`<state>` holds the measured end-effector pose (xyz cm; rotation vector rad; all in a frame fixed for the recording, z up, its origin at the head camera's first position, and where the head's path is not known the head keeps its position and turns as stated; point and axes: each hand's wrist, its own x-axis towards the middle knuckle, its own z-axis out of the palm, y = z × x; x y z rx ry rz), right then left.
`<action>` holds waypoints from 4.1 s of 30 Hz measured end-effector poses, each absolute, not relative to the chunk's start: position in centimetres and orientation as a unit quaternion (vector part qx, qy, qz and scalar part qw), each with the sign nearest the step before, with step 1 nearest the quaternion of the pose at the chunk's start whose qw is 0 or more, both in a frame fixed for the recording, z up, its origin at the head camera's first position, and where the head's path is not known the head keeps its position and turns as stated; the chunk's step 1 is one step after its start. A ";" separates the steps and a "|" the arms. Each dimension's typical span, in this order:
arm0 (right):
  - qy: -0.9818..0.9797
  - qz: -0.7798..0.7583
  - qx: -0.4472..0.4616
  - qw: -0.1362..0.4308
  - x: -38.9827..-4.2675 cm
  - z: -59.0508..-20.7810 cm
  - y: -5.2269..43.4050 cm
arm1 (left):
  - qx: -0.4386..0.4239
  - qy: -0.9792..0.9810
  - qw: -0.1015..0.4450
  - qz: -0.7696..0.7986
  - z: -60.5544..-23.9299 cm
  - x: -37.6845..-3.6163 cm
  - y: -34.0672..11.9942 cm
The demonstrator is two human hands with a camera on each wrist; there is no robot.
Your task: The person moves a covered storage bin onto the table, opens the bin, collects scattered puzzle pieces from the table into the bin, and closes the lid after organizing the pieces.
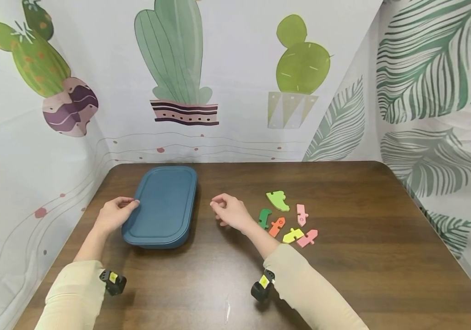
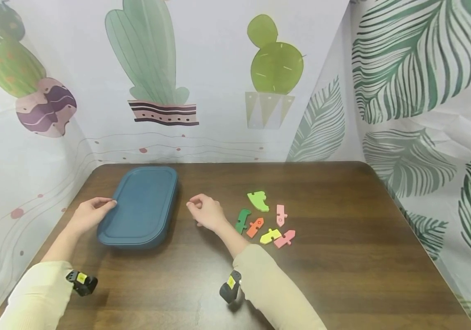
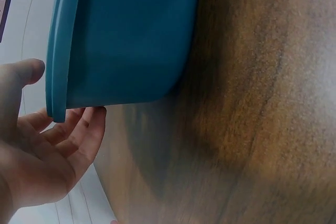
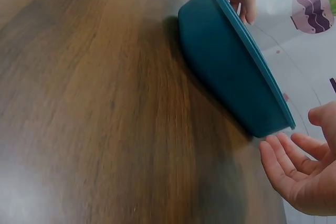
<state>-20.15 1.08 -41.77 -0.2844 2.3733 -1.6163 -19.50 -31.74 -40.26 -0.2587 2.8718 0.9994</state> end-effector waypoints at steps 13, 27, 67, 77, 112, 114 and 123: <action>0.792 -0.591 -0.063 0.141 -20.2 -41.4 -1.6 | -0.092 0.938 0.056 0.329 -40.7 -19.7 -31.7; 0.788 -0.599 -0.033 0.140 -19.7 -41.7 -4.1 | -0.086 0.941 0.049 0.322 -40.9 -19.9 -31.8; 0.742 -0.652 0.015 0.156 -18.8 -42.1 -6.4 | -0.101 0.920 0.098 0.366 -40.4 -20.0 -32.2; 0.750 -0.644 0.015 0.151 -18.7 -42.2 -6.3 | -0.098 0.913 0.105 0.381 -40.5 -19.8 -32.0; 0.764 -0.624 0.010 0.167 -18.3 -42.1 -1.9 | -0.080 0.892 0.110 0.430 -41.1 -19.3 -28.5; 0.762 -0.626 0.010 0.167 -18.3 -42.0 -1.6 | -0.082 0.890 0.110 0.434 -41.2 -19.4 -28.3; 0.759 -0.628 0.011 0.170 -18.1 -41.9 -0.6 | -0.074 0.887 0.118 0.440 -41.4 -19.5 -27.6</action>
